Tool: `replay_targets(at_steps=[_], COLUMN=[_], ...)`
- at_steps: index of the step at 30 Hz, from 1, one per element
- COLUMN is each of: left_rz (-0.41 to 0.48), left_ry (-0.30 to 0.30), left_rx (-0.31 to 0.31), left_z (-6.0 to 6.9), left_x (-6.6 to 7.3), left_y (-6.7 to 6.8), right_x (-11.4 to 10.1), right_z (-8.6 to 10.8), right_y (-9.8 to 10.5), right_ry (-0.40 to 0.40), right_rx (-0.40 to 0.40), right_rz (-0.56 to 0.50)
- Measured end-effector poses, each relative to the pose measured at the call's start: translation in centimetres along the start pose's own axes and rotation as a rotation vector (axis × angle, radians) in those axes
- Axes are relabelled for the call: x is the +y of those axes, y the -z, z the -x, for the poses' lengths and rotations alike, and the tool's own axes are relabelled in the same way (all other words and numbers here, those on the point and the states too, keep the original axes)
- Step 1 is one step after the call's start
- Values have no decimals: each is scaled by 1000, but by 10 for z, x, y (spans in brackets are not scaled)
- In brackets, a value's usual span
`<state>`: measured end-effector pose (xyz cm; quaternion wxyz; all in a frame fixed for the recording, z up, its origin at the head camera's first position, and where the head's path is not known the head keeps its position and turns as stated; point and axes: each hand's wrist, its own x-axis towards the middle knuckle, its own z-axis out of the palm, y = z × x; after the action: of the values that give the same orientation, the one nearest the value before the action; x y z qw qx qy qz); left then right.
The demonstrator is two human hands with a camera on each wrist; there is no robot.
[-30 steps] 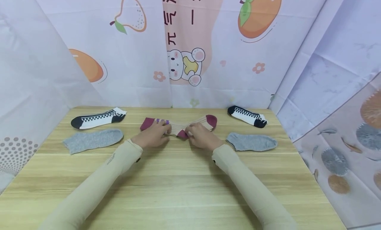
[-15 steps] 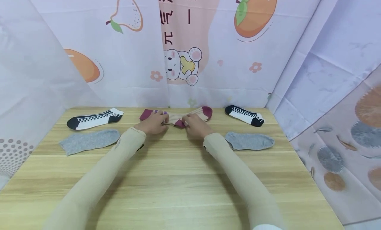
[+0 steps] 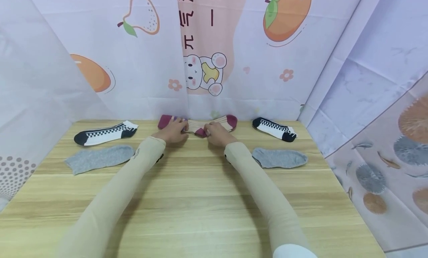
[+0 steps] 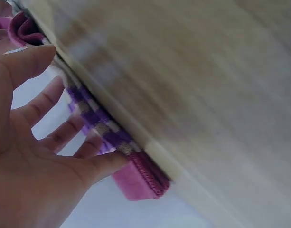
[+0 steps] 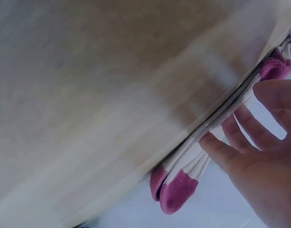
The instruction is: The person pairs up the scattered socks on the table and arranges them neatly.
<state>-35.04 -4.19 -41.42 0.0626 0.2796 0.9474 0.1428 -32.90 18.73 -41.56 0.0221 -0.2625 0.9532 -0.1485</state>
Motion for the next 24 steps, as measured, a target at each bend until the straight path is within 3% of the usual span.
replay_targets(at_steps=[7,10,19,24], left_rz=[-14,-5,-10,-50], left_ry=[-7,-24,-29,-60], left_rx=[17,17,70,86], left_z=[6,18,54,69], left_x=[-6,1,26,37], left_y=[-4,-3,-11,-11], right_x=[-1,-1,-4,-9], right_z=[9,22,78,106], right_y=[1,0,8,9], right_ry=[26,48,100,57], right_rx=[-6,-6,133,131], right_rz=[-26,0,16,59])
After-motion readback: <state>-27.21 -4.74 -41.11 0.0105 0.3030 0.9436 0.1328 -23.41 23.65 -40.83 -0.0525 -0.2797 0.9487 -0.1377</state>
